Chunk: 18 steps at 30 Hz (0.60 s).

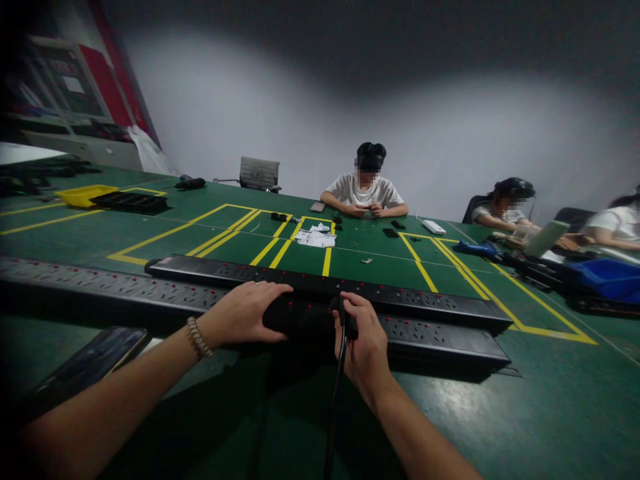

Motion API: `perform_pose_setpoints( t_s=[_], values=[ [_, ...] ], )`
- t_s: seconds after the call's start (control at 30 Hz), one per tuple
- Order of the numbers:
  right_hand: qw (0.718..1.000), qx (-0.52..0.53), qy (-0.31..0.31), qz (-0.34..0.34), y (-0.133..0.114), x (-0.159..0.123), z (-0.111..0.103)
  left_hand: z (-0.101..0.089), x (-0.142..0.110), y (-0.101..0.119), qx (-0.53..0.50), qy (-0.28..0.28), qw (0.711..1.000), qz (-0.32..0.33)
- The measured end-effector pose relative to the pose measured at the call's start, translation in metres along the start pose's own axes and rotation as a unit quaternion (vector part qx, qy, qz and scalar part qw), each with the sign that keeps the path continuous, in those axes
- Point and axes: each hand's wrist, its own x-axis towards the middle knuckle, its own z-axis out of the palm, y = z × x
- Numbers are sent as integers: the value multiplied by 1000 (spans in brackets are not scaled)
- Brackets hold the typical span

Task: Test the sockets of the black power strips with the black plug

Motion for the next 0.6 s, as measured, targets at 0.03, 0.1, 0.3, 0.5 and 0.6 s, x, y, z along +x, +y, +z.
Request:
perform_pose_setpoints(
  t_s=[0.03, 0.1, 0.3, 0.5, 0.6],
  values=[
    [1000, 3, -4, 0, 0, -1, 1, -2, -1, -2, -4, 3, 1000, -2],
    [1000, 11, -15, 0, 0, -2, 4, -3, -1, 1, -13, 14, 1000, 2],
    [998, 32, -47, -6, -5, -3, 12, -1, 3, 30, -68, 45, 996, 35],
    [997, 33, -76, 7, -10, -1, 17, 8, 3, 35, -90, 64, 993, 39],
    [995, 36, -90, 9, -11, 0, 18, 9, 3, 35, -86, 71, 993, 43]
  ],
)
